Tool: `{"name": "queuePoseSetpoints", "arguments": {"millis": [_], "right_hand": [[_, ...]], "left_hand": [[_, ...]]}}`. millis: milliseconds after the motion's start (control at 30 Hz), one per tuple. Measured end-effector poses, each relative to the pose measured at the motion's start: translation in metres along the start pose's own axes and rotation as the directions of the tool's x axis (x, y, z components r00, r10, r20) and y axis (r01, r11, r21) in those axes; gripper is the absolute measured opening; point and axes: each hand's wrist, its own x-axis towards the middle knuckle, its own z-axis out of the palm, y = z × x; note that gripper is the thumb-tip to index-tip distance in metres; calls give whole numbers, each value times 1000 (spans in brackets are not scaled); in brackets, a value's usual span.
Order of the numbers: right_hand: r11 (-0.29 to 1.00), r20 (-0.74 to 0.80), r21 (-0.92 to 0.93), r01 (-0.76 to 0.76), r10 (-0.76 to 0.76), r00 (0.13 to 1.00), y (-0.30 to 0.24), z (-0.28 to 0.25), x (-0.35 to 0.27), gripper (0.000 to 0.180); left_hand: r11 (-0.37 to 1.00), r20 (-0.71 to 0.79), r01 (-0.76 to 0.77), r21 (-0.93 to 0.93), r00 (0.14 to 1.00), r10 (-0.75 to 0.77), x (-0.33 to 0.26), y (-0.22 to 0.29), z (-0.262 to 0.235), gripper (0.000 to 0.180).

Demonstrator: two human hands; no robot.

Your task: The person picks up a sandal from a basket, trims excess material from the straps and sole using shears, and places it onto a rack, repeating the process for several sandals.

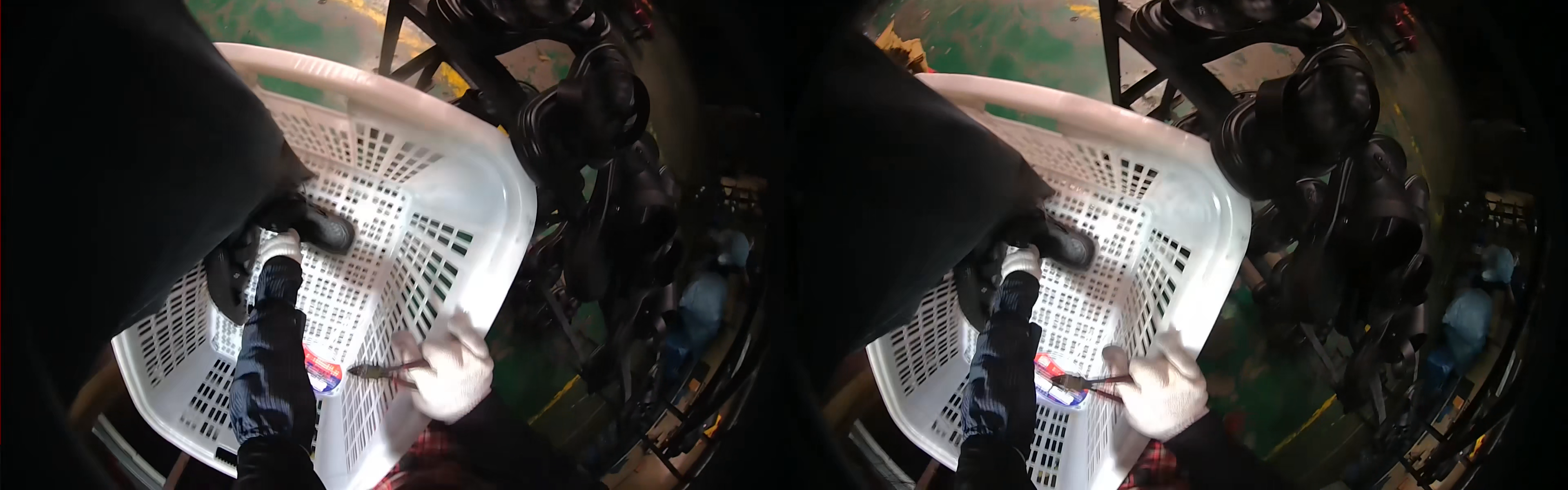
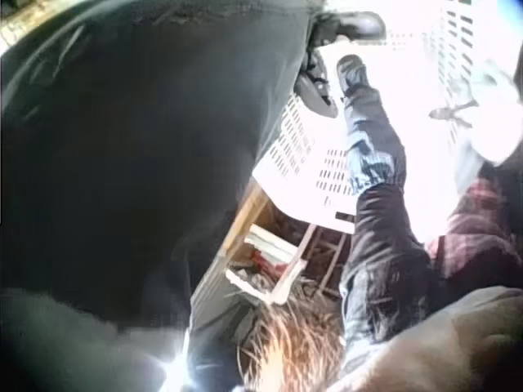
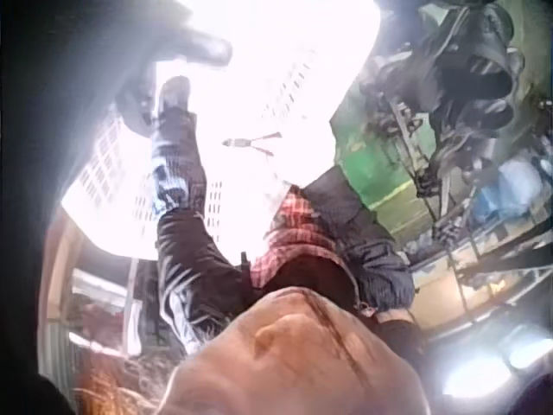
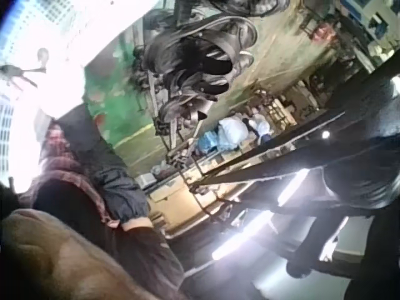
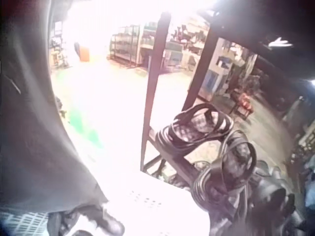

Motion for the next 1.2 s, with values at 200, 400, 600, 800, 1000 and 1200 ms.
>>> {"name": "queuePoseSetpoints", "arguments": {"millis": [200, 400, 600, 800, 1000, 1200], "right_hand": [[966, -23, 160, -201, 207, 978, -2, 5, -17, 21], [826, 508, 475, -303, 23, 861, -35, -82, -30, 35], [713, 427, 633, -302, 4, 904, -83, -188, -96, 72], [688, 190, 655, -312, 250, 950, -32, -198, -165, 50], [-38, 450, 890, -454, 221, 865, -12, -227, -190, 45], [-890, 158, -59, -451, -455, 877, 1, -237, -214, 76]], "left_hand": [[872, 134, -266, -410, 928, 346, -159, -104, -136, 10], [875, -282, -313, -369, 935, 215, -260, -191, -360, 39], [832, -469, -262, -489, 883, 3, -307, -190, -535, 31], [680, -571, -363, -637, 815, -100, -312, -108, -597, 24], [405, -418, -238, -883, 793, -444, -354, -72, -607, 57], [-386, -127, -228, -894, 954, -270, -328, -77, -633, 76]]}}
